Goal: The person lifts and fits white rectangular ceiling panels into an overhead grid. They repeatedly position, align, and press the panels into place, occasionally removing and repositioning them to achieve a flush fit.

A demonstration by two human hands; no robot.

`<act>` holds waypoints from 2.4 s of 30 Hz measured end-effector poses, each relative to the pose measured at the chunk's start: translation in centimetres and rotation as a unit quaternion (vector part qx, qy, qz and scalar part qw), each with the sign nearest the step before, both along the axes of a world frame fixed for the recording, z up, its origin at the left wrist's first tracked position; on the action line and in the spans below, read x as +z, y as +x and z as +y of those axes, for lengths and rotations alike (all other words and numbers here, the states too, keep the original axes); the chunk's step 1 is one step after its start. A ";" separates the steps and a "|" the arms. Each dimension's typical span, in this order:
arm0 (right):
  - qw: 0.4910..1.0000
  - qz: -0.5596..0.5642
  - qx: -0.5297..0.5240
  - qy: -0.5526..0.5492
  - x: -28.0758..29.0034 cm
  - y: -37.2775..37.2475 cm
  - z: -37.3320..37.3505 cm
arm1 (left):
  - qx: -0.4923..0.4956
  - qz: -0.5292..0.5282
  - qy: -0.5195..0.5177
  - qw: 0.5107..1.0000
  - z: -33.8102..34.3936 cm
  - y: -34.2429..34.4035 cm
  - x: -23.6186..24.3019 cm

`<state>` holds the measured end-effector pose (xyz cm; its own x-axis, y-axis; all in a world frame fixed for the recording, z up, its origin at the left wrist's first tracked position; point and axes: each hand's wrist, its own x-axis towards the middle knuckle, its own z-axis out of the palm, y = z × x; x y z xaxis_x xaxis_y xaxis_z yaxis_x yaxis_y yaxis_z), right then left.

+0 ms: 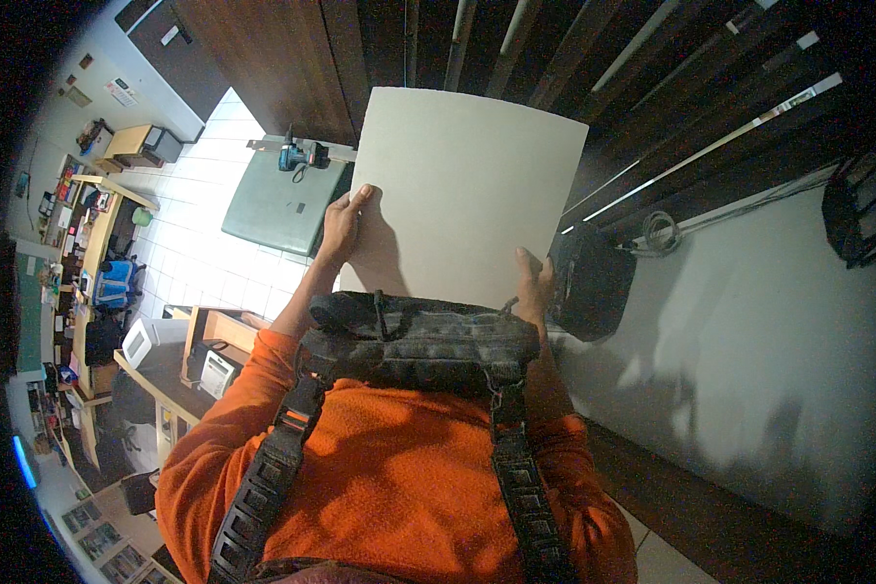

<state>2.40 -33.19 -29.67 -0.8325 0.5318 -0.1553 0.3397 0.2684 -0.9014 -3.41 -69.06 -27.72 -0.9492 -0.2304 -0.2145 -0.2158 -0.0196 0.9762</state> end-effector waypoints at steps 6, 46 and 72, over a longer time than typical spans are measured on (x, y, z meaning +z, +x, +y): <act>0.999 0.027 0.030 -0.020 1.6 0.3 -0.6 | -0.006 -0.002 0.003 1.000 -0.1 0.1 0.0; 0.994 0.075 0.048 -0.068 -2.2 0.0 0.6 | 0.020 -0.062 -0.088 0.994 -0.5 -0.1 0.8; 0.986 0.097 0.131 0.023 -1.2 1.5 1.5 | 0.006 -0.031 -0.032 0.999 -0.4 1.5 1.8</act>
<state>3.87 -31.65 -30.89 -0.9538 0.2979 0.0399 0.0757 0.3665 -0.9273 -1.94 -69.48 -25.90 -0.9314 -0.2575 -0.2574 -0.2762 0.0391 0.9603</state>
